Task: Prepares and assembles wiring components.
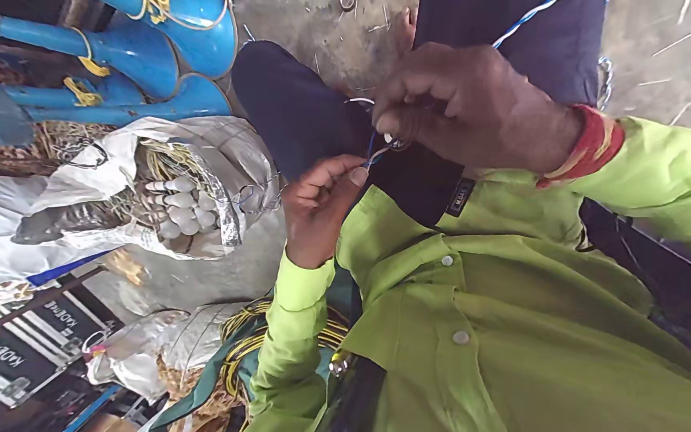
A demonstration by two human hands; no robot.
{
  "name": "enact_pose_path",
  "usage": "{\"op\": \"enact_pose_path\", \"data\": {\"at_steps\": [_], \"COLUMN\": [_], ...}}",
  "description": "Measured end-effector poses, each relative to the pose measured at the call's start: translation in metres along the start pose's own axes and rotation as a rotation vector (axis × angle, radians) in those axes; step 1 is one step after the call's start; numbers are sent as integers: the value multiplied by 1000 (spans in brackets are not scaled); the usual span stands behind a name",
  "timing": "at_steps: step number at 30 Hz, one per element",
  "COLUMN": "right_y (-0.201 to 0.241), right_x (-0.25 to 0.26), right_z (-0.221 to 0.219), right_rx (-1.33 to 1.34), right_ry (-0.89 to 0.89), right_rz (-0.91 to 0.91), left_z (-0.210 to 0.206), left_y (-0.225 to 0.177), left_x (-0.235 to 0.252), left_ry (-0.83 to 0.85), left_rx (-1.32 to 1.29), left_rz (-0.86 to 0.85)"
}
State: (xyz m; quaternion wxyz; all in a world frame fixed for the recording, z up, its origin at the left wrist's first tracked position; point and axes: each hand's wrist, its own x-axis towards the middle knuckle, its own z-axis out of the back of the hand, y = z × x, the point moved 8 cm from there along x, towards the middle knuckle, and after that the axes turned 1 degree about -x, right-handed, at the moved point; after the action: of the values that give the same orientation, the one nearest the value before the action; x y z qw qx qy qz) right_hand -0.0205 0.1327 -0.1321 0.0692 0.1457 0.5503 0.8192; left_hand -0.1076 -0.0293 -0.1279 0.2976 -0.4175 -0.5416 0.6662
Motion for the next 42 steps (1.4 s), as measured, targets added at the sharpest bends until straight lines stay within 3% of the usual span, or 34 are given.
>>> {"op": "enact_pose_path", "data": {"at_steps": [5, 8, 11, 15, 18, 25, 30, 35, 37, 39, 42], "right_y": [-9, -6, 1, 17, 21, 20, 23, 28, 35, 44, 53], "right_x": [1, 1, 2, 8, 14, 22, 19, 28, 32, 34, 33], "right_z": [10, 12, 14, 16, 17, 30, 29, 21, 25, 32, 42], "right_rx": [282, 279, 287, 201, 134, 234, 182, 251, 284, 209, -119], "right_ry": [-99, -132, -138, -111, -111, -117, 111, 233, 191, 107, -51], "right_rz": [-106, -63, 16, 153, 200, 141, -22, -36, -29, 43, 177], "left_z": [0, 0, -2, -15, -20, 9, 23, 23, 20, 19, 21], "left_y": [-2, 0, 11, 24, 21, -4, -48, -92, -90, -83, -61], "left_x": [0, 0, -1, 3, 9, 21, 20, -2, -14, -19, -22], "left_ry": [8, 14, 43, 204, 313, 143, -7, -265, -355, -461, -501], "left_rx": [-22, -77, -207, -244, -312, -258, 62, 895, 1053, 1035, 687], "left_rz": [-17, 7, 160, 324, 326, 168, -44, -688, -852, -866, -572]}}
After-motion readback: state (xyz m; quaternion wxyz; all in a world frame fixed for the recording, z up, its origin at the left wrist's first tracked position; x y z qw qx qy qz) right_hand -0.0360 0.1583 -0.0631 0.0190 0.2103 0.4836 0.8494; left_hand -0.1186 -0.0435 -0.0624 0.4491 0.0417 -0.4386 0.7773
